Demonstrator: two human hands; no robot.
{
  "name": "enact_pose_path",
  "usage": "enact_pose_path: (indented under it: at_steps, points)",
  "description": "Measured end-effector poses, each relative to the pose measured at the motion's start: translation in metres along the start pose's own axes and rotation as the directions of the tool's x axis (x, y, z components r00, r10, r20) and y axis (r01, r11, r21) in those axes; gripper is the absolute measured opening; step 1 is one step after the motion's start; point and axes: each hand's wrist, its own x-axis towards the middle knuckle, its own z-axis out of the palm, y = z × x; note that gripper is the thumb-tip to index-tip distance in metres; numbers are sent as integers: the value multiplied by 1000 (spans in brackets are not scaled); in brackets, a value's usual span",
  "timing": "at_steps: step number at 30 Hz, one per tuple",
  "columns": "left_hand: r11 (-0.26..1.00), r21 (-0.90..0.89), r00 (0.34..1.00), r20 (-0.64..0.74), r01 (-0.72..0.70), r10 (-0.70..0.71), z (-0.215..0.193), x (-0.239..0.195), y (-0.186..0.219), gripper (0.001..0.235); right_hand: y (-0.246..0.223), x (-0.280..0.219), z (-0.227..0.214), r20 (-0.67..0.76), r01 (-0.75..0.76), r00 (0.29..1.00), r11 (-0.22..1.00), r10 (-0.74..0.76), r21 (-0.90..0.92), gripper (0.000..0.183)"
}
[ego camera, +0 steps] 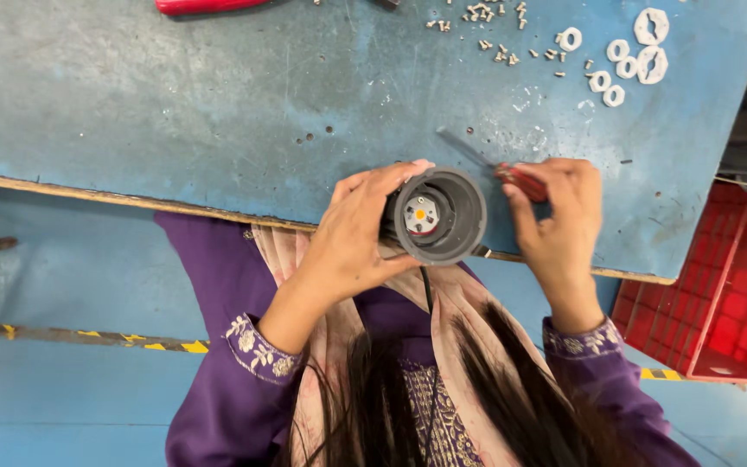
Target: The person assembles an LED light fixture by placing an LED module into a housing and securing it with screws using a manual screwdriver and an electric power tool.
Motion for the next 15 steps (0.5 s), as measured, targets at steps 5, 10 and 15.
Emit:
enact_pose_path:
  at_steps: [5,10,15]
  points:
    - [998,-57,1000,-25,-2,1,-1,-3,3,97,2,-14,-31,-166,-40,979,911,118,410,23]
    - [999,30,1000,-22,17,-17,-24,1,22,94,6,-23,-41,-328,156,942,776,69,612,23]
    - [941,334,997,65,-58,39,-52,9,43,48,10,-21,-43,-445,360,893,711,-74,604,26]
